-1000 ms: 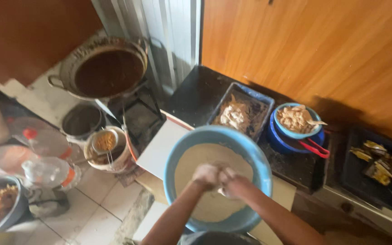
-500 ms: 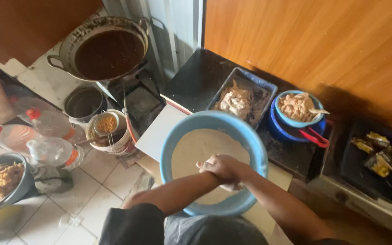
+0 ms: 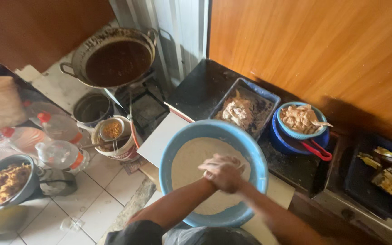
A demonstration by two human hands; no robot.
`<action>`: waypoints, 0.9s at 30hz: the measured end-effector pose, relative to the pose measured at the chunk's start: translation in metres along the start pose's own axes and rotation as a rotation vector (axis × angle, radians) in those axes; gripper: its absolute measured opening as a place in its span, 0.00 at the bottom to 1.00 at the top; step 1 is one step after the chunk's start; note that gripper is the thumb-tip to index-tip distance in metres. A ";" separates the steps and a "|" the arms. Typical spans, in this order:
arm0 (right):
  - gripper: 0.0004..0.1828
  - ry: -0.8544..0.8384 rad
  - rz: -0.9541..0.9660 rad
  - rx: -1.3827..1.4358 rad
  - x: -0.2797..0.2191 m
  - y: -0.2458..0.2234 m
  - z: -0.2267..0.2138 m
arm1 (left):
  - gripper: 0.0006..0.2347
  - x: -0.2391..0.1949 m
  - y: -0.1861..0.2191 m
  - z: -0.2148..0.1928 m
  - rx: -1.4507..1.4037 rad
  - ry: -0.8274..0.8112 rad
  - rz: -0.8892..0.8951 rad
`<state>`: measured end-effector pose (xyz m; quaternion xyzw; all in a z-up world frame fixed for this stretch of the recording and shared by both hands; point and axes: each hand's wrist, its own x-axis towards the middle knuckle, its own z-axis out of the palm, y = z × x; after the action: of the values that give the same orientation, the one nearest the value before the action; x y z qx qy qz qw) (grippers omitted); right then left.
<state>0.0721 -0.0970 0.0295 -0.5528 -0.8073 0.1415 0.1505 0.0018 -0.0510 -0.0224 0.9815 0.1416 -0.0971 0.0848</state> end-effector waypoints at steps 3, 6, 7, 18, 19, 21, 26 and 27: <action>0.25 -0.352 0.228 0.201 0.017 0.052 0.004 | 0.21 0.000 0.007 0.007 0.038 -0.029 0.020; 0.24 -0.371 0.239 0.154 0.016 0.045 0.024 | 0.23 -0.013 0.002 0.018 0.149 0.037 0.006; 0.24 -0.339 0.172 0.154 0.011 0.034 0.033 | 0.25 -0.018 -0.003 0.022 0.199 0.141 0.012; 0.23 -0.158 0.339 0.070 0.003 0.098 0.029 | 0.23 -0.019 0.010 0.046 0.052 0.262 -0.006; 0.24 -0.274 0.576 -0.070 0.001 0.107 0.011 | 0.22 -0.022 0.010 0.049 0.096 0.363 -0.002; 0.24 0.129 0.553 0.110 -0.006 0.096 -0.008 | 0.21 -0.031 0.006 0.052 0.153 0.384 -0.120; 0.27 0.405 -0.004 0.361 -0.023 0.030 -0.001 | 0.22 -0.029 -0.005 0.003 -0.165 -0.146 -0.205; 0.27 0.295 0.112 0.343 -0.028 0.027 0.004 | 0.22 -0.028 -0.004 -0.014 -0.083 -0.101 -0.190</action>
<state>0.1027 -0.1141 0.0124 -0.5780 -0.7086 0.2022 0.3506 -0.0239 -0.0519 -0.0038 0.9532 0.2336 -0.1479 0.1225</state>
